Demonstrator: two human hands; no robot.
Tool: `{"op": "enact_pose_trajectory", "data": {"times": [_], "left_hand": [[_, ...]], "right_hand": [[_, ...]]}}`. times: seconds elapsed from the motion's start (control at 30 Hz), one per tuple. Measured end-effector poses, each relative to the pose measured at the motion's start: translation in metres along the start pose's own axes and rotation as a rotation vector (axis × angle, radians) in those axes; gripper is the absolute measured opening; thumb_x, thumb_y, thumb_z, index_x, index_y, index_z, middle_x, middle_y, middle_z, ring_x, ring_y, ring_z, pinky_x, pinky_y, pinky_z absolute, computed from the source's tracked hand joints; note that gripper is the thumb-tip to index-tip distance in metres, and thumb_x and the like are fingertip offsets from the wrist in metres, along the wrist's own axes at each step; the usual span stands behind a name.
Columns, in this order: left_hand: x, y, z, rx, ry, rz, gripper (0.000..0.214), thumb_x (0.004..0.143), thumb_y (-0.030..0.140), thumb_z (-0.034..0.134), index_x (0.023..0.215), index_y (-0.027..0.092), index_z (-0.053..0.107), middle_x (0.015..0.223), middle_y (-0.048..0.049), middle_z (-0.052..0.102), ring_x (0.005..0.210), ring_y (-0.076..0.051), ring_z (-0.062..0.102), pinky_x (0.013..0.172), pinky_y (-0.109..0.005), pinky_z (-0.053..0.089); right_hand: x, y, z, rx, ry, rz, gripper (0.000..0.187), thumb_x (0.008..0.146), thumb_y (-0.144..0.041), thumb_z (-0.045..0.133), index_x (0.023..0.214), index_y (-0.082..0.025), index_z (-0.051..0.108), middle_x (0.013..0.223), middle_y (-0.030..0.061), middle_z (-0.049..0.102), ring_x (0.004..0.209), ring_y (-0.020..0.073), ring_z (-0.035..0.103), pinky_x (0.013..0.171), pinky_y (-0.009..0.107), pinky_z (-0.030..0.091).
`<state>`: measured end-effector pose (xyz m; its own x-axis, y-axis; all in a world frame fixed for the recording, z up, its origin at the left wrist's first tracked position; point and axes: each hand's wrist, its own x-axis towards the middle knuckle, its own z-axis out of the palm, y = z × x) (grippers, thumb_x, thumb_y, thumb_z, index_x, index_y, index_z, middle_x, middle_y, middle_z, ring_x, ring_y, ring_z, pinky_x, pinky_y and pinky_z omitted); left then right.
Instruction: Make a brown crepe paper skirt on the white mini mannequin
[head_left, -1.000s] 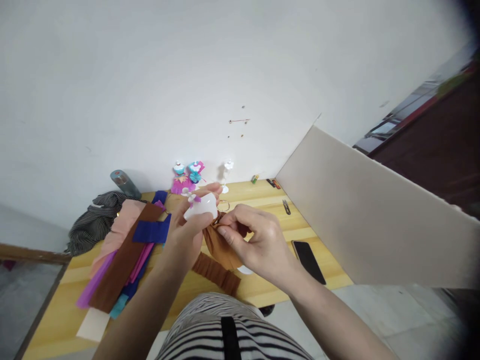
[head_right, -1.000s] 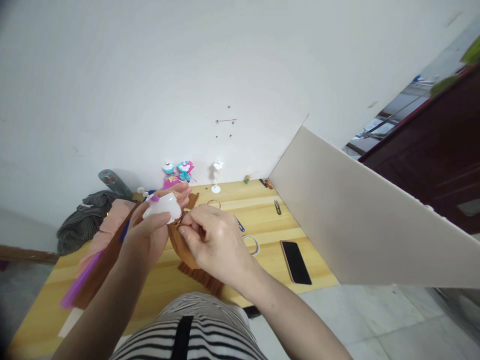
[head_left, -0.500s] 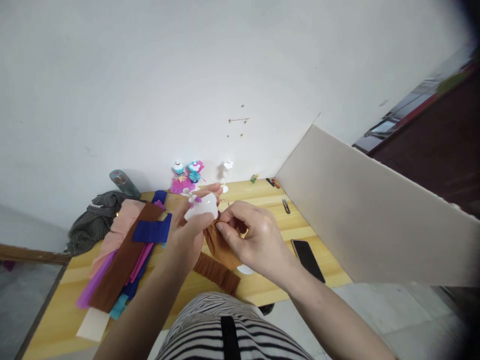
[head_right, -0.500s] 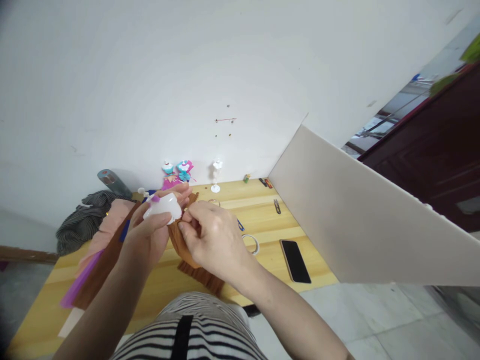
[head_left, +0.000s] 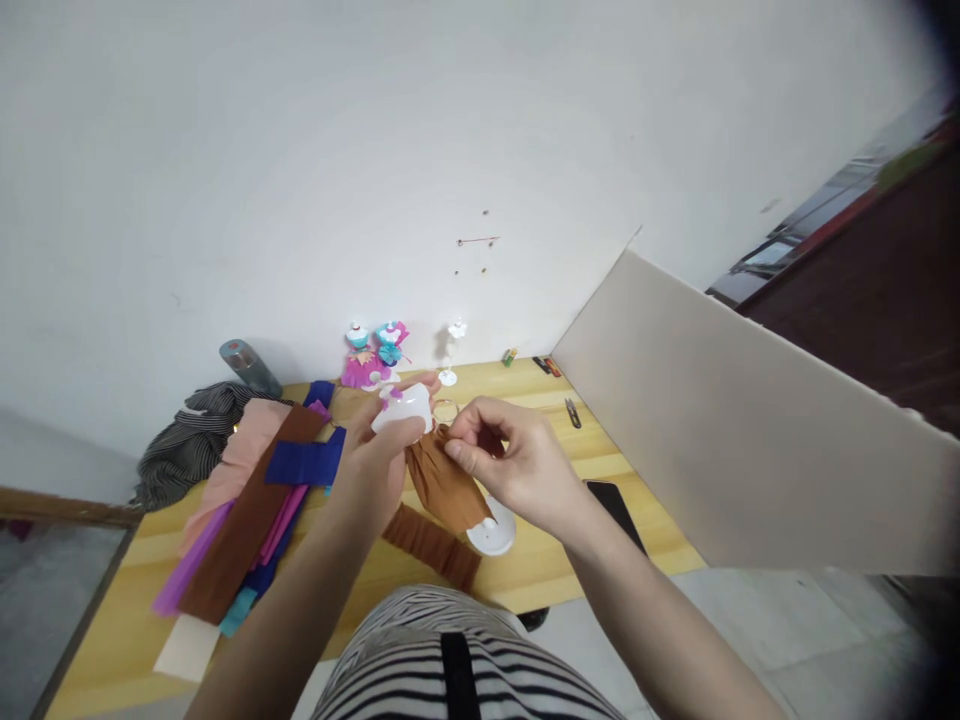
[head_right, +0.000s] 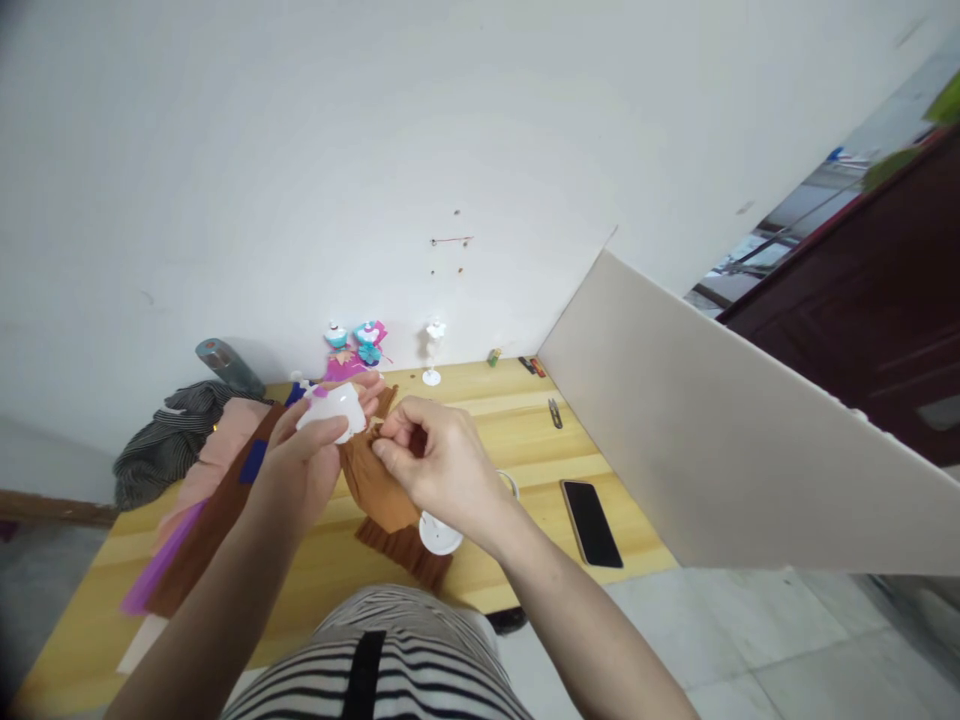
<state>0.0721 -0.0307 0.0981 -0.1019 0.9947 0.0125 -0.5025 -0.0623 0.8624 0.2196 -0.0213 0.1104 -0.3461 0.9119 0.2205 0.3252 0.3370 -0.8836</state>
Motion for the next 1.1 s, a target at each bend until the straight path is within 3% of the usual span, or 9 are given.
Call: {"op": "enact_pose_trajectory", "data": {"times": [0.4,0.63,1.1], "left_hand": [[-0.0007,-0.0002,0.0020,-0.008,-0.019,0.007,0.032,0.063,0.011,0.064,0.092,0.018,0.074,0.102,-0.0056,0.073,0.110,-0.028,0.060,0.099,-0.041,0.042],[-0.0026,0.0017,0.0031,0.000,-0.044,0.005,0.034,0.063,0.013,0.064,0.095,0.019,0.074,0.104,-0.0060,0.073,0.114,-0.029,0.058,0.103,-0.043,0.039],[-0.0050,0.0029,0.0060,-0.011,-0.090,0.003,0.034,0.060,0.013,0.066,0.093,0.019,0.074,0.107,-0.0071,0.071,0.117,-0.031,0.055,0.106,-0.046,0.035]], "right_hand": [[-0.0009,-0.0045,0.0027,-0.082,0.030,-0.155,0.016,0.076,-0.012,0.054,0.061,-0.017,0.052,0.057,-0.0026,0.051,0.057,0.0107,0.047,0.057,0.024,0.036],[-0.0011,0.0041,0.0020,0.007,0.032,-0.033,0.012,0.076,-0.017,0.055,0.064,-0.017,0.053,0.058,-0.0033,0.051,0.053,0.0088,0.043,0.051,0.022,0.035],[0.0042,0.0031,-0.0012,0.076,0.008,0.012,0.013,0.073,-0.018,0.057,0.064,-0.018,0.048,0.059,-0.0050,0.044,0.053,0.0080,0.039,0.050,0.022,0.031]]}}
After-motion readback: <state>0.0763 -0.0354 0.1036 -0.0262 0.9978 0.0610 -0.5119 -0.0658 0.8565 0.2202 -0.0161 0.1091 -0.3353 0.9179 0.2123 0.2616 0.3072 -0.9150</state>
